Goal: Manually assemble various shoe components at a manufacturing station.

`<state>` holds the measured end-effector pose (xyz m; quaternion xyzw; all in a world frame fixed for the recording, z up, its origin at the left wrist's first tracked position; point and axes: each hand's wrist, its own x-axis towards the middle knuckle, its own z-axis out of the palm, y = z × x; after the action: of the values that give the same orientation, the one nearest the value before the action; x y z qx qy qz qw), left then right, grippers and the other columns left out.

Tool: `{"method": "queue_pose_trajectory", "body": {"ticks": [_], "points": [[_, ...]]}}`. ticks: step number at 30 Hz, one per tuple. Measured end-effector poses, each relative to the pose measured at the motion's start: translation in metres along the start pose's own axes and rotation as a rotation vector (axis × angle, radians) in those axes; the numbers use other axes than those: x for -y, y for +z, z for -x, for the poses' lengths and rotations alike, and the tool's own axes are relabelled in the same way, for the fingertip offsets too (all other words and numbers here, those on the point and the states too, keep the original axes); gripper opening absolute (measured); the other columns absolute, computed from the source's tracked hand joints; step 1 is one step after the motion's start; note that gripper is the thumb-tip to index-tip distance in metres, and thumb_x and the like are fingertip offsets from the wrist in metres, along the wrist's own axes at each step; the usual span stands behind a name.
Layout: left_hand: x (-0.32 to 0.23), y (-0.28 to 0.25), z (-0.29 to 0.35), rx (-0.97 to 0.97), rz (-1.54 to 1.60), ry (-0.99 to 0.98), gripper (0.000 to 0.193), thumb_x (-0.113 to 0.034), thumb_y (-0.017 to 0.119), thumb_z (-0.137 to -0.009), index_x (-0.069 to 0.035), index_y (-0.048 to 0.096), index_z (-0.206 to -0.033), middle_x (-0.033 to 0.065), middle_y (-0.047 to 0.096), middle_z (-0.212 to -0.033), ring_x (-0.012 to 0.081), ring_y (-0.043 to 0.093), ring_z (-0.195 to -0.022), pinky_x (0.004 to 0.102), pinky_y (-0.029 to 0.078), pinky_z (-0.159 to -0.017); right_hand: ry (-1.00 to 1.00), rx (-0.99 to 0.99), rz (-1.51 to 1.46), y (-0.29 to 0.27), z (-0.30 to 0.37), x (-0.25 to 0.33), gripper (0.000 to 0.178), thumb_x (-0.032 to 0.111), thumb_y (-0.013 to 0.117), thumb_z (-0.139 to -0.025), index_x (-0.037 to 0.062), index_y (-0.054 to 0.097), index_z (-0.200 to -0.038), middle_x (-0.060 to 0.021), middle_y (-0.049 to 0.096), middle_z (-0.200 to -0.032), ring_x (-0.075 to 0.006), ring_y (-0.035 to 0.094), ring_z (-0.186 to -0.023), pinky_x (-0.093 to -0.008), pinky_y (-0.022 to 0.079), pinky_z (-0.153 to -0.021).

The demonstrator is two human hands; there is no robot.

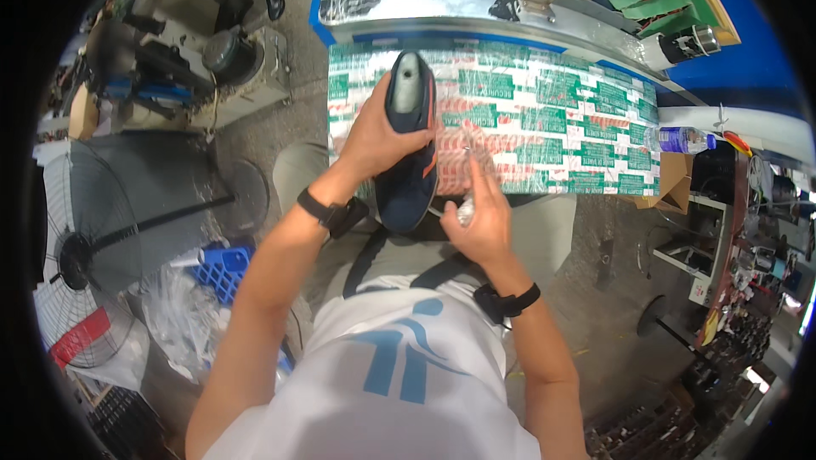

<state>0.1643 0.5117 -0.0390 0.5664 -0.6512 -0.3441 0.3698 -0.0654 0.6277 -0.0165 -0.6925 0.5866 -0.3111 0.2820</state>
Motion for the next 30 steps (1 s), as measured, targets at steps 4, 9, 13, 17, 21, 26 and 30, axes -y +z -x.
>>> {"method": "queue_pose_trajectory", "body": {"ticks": [4,9,13,17,21,26,30], "points": [[0.02,-0.04,0.007,0.165,0.59,-0.24,0.093,-0.022,0.091,-0.093,0.003,0.042,-0.168,0.0186,0.068,-0.15,0.0299,0.068,-0.136,0.0424,0.058,-0.113,0.108,-0.032,0.189,-0.008,-0.029,-0.046,0.085,0.017,0.078,-0.086,-0.0068,0.051,-0.163,-0.0244,0.07,-0.119,-0.0431,0.071,-0.11,-0.0511,0.058,-0.099],[0.042,-0.058,0.048,0.01,0.937,-0.65,0.061,-0.026,0.083,-0.105,-0.002,0.06,-0.156,0.0102,0.074,-0.142,0.0222,0.074,-0.125,0.0417,0.062,-0.107,-0.02,-0.14,0.327,-0.012,-0.073,-0.11,0.089,0.027,0.077,-0.087,-0.0058,0.048,-0.164,-0.0225,0.069,-0.118,-0.0426,0.068,-0.108,-0.0529,0.056,-0.1],[0.043,-0.047,0.051,-0.121,0.833,-0.733,0.05,-0.023,0.089,-0.1,-0.002,0.069,-0.141,0.0084,0.078,-0.13,0.0211,0.076,-0.115,0.0396,0.062,-0.101,-0.069,-0.214,0.354,-0.004,-0.087,-0.117,0.093,0.028,0.077,-0.085,-0.0065,0.046,-0.165,-0.0189,0.065,-0.108,-0.0389,0.066,-0.101,-0.0503,0.054,-0.093],[0.009,-0.073,0.012,-0.149,0.51,-0.555,0.049,-0.012,0.093,-0.094,0.0,0.068,-0.135,0.0099,0.08,-0.122,0.0171,0.076,-0.105,0.0358,0.06,-0.1,-0.142,-0.277,0.392,0.005,-0.086,-0.121,0.092,0.028,0.078,-0.085,-0.0069,0.047,-0.165,-0.0174,0.064,-0.105,-0.0364,0.064,-0.095,-0.0483,0.054,-0.089],[-0.063,-0.127,-0.086,-0.105,0.063,-0.19,0.044,-0.007,0.094,-0.088,0.004,0.07,-0.124,0.0103,0.079,-0.113,0.0157,0.072,-0.098,0.0339,0.059,-0.093,-0.174,-0.301,0.406,0.004,-0.091,-0.117,0.092,0.028,0.077,-0.085,-0.0078,0.048,-0.164,-0.0166,0.064,-0.105,-0.035,0.065,-0.092,-0.0464,0.054,-0.089],[-0.056,-0.158,-0.273,0.042,-0.307,0.066,0.067,-0.014,0.101,-0.082,0.005,0.069,-0.138,0.0115,0.082,-0.114,0.0169,0.075,-0.099,0.0346,0.063,-0.09,-0.149,-0.282,0.406,-0.001,-0.092,-0.119,0.09,0.029,0.076,-0.086,-0.0067,0.049,-0.164,-0.016,0.065,-0.106,-0.0337,0.065,-0.093,-0.0464,0.054,-0.089],[0.007,-0.156,-0.373,0.057,-0.326,-0.053,0.075,-0.006,0.095,-0.084,0.0,0.063,-0.152,0.0138,0.082,-0.124,0.0199,0.078,-0.11,0.0348,0.061,-0.101,-0.142,-0.263,0.382,0.002,-0.092,-0.122,0.088,0.031,0.074,-0.088,-0.0067,0.049,-0.165,-0.0155,0.066,-0.11,-0.0332,0.066,-0.095,-0.0466,0.054,-0.089]]}}
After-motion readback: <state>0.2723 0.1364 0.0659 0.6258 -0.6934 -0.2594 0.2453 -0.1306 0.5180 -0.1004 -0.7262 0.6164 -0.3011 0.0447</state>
